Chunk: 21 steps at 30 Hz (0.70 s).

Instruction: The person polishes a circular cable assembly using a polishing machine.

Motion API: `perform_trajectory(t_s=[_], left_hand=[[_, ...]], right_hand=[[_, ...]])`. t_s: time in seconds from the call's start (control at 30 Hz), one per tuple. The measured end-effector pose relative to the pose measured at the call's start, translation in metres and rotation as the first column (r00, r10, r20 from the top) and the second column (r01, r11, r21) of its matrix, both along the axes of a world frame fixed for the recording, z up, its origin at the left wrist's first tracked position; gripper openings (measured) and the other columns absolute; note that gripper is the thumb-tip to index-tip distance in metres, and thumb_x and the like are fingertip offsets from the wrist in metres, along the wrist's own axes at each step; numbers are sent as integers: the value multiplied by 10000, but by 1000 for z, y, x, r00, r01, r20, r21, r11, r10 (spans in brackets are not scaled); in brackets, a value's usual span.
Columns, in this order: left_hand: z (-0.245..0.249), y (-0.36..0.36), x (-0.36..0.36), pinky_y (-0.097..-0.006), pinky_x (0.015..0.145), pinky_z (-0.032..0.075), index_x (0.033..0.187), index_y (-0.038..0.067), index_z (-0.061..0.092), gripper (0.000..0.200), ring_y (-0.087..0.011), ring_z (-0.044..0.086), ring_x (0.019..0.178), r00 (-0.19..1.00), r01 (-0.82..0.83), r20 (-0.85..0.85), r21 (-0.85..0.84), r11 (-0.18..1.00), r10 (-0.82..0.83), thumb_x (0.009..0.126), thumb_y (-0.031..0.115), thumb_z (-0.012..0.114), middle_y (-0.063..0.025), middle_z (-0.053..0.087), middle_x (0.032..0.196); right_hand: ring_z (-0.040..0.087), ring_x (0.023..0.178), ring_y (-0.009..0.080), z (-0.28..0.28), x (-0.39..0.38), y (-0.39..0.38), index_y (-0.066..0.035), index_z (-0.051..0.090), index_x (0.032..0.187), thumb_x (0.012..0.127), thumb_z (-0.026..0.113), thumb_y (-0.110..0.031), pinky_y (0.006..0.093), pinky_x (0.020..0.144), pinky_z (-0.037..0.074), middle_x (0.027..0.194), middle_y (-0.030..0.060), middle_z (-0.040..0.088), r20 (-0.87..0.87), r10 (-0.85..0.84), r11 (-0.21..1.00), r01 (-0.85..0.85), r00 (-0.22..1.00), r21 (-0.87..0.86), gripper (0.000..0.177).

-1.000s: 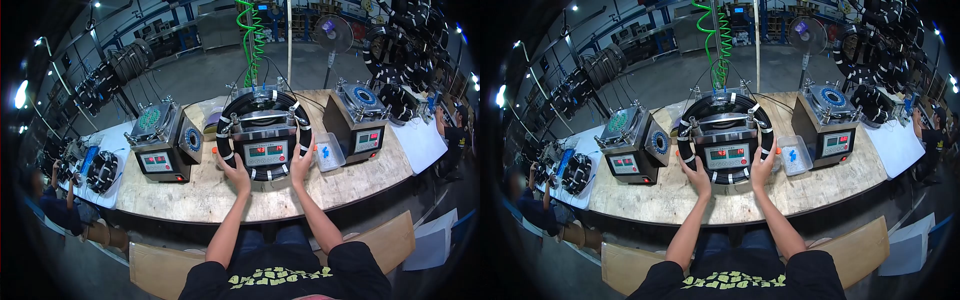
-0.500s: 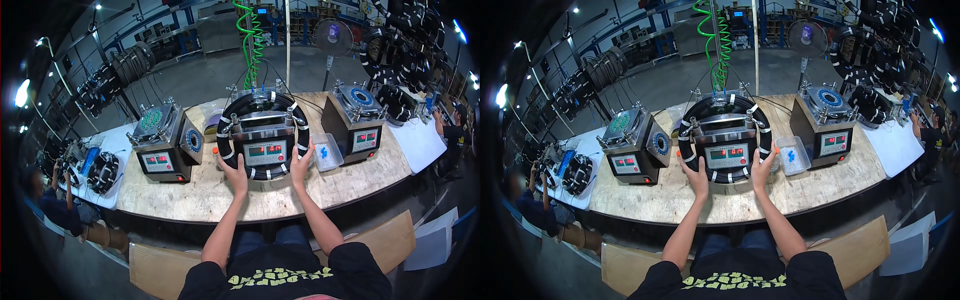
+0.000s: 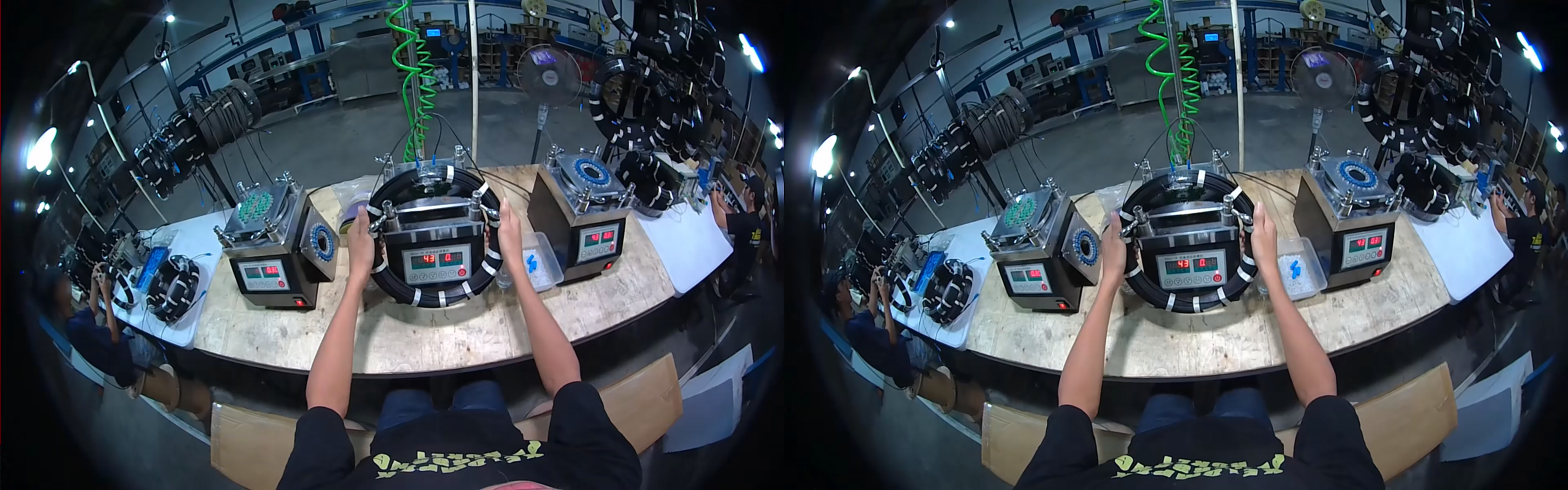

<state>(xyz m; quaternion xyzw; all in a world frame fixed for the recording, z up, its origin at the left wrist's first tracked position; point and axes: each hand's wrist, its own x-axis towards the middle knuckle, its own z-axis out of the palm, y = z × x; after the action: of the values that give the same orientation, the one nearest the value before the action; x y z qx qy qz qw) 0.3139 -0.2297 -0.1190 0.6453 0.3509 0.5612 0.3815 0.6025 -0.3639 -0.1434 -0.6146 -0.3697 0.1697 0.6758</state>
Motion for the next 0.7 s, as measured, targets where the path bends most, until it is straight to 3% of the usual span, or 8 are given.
perform_trajectory(t_s=[0.03, 0.13, 0.23, 0.4, 0.5, 0.53, 0.57, 0.7], left_hand=[[3, -5, 0, -346, 880, 482, 1114, -85, 666, 754, -191, 628, 910, 1000, -19, -9, -18, 1000, 19, 1116, 599, 349, -99, 693, 953], [-10, 10, 8, -331, 566, 471, 846, -8, 606, 695, -142, 571, 570, 997, -63, 44, 62, 996, 60, 1127, 568, 337, -31, 561, 644], [5, -5, 5, -301, 459, 420, 791, 24, 566, 671, -119, 522, 481, 997, 33, 79, -188, 982, -18, 1126, 562, 345, -19, 538, 616], [7, 7, -5, -275, 450, 442, 904, 70, 571, 545, -120, 531, 473, 982, 186, 81, -339, 922, -169, 1128, 523, 369, -15, 554, 645], [20, 6, -15, -297, 637, 556, 1170, 28, 615, 557, -170, 652, 676, 961, 275, 80, -352, 895, -264, 1121, 530, 378, -75, 640, 853], [5, 28, -12, -339, 817, 531, 1349, 31, 535, 572, -215, 648, 884, 976, 212, -28, -119, 970, -217, 1115, 533, 393, -112, 629, 1051], [-10, 50, -8, -381, 997, 506, 1528, 35, 456, 656, -260, 643, 1091, 987, 123, -115, 125, 985, -108, 1109, 537, 408, -149, 617, 1249], [63, 36, -1, -435, 1066, 446, 1610, 147, 402, 646, -323, 591, 1238, 918, 299, -317, 160, 941, -238, 1086, 515, 495, -195, 560, 1384]], right_hand=[[565, 487, 123, -5, -5, 5, -21, 626, 1006, 1125, 355, -539, 308, 445, 451, 625, 36, 576, -43, -49, 998, 51, 998, 47, 597], [560, 458, 144, -2, -9, 2, -45, 585, 958, 1130, 319, -537, 304, 428, 466, 620, 39, 570, -104, 17, 997, -9, 994, 75, 585], [560, 458, 148, -2, -7, 3, -41, 579, 952, 1130, 305, -540, 308, 425, 466, 615, 40, 564, -139, 39, 999, -33, 990, 41, 597], [560, 439, 157, -1, 3, 4, -48, 592, 932, 1128, 303, -553, 305, 422, 479, 599, 37, 562, -162, 103, 995, -101, 981, 20, 614], [627, 592, 158, 7, 31, 2, -29, 633, 1029, 1133, 332, -531, 312, 585, 547, 743, 86, 639, -52, 295, 949, -299, 954, -103, 595], [653, 852, 177, 0, 36, 23, 4, 634, 1192, 1130, 423, -478, 326, 821, 541, 962, 130, 677, 369, 31, 978, -105, 929, 182, 530], [634, 919, 181, 13, 36, 29, -3, 619, 1249, 1120, 458, -467, 334, 872, 518, 1020, 137, 669, 373, 55, 975, -131, 926, 182, 507], [605, 1068, 223, 103, 9, 20, -88, 579, 1421, 1077, 570, -442, 365, 970, 478, 1135, 161, 646, 399, 285, 950, -311, 871, 1, 493]])
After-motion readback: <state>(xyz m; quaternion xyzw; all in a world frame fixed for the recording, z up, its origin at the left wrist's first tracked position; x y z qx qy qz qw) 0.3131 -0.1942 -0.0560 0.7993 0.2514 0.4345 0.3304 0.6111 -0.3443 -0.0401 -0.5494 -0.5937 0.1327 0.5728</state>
